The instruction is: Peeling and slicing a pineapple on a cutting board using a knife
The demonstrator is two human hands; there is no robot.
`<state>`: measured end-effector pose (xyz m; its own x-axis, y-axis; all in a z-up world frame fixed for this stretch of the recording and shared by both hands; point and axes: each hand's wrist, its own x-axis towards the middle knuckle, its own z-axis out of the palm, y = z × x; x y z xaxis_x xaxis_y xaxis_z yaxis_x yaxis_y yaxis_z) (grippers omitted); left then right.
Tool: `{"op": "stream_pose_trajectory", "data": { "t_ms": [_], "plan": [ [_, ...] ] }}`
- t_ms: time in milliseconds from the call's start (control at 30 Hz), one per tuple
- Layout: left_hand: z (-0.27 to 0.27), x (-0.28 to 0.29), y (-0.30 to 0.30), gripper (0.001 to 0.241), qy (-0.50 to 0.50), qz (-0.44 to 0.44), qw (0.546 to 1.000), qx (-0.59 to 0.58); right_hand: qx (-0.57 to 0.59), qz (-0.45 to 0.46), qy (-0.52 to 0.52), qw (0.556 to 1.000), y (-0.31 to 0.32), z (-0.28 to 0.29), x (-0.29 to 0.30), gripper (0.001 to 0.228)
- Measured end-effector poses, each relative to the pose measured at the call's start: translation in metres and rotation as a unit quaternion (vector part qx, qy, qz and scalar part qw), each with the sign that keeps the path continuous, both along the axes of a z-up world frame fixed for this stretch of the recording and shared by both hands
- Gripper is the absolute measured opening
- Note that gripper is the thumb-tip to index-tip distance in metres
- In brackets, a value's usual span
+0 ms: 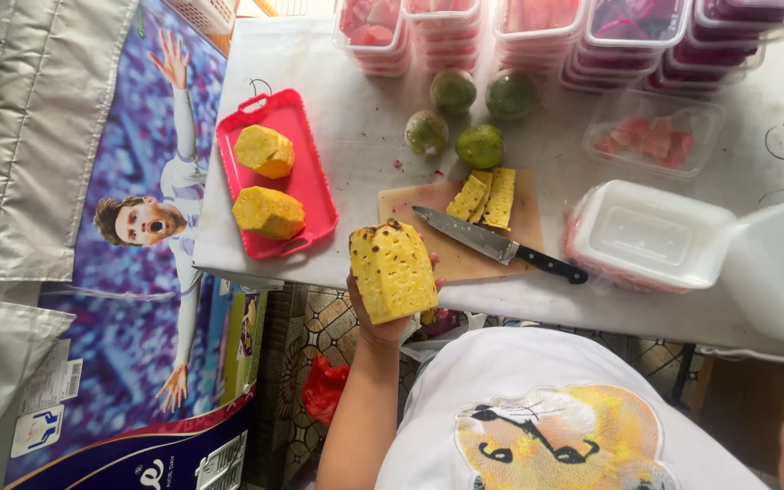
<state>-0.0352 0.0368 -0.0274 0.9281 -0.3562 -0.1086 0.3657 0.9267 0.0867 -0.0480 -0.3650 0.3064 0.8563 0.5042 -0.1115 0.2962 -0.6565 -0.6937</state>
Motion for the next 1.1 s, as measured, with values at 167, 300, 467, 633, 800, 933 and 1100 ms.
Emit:
{"op": "stream_pose_trajectory", "data": {
  "t_ms": [167,300,467,633,800,933,1100],
  "plan": [
    [0.01,-0.001,-0.002,0.101,-0.014,-0.001,0.998,-0.061,0.113,-0.032,-0.113,0.987,0.1,-0.106,0.037,0.015],
    [0.016,-0.004,-0.005,0.111,-0.027,-0.015,0.996,-0.087,-0.027,-0.025,-0.191,0.981,0.108,-0.307,0.063,0.022],
    [0.011,-0.016,0.003,0.113,-0.036,-0.006,0.998,-0.058,-0.321,0.005,-0.202,0.925,0.099,-0.464,0.06,0.056],
    [0.04,-0.023,-0.002,0.106,-0.046,-0.017,0.998,-0.041,-0.299,-0.018,-0.349,0.888,0.096,-0.463,0.069,0.062],
    [0.027,-0.032,-0.005,0.107,-0.022,0.015,0.999,-0.023,-0.261,-0.022,-0.202,0.944,0.093,-0.473,0.064,0.076],
    [0.065,-0.028,-0.015,0.09,0.025,0.061,0.998,0.009,-0.212,-0.052,0.065,0.974,0.105,-0.41,0.056,0.031],
    [0.004,-0.018,-0.011,0.077,0.095,0.084,0.984,0.122,-0.049,-0.055,0.018,0.997,0.072,-0.372,0.045,0.05]
  ]
}}
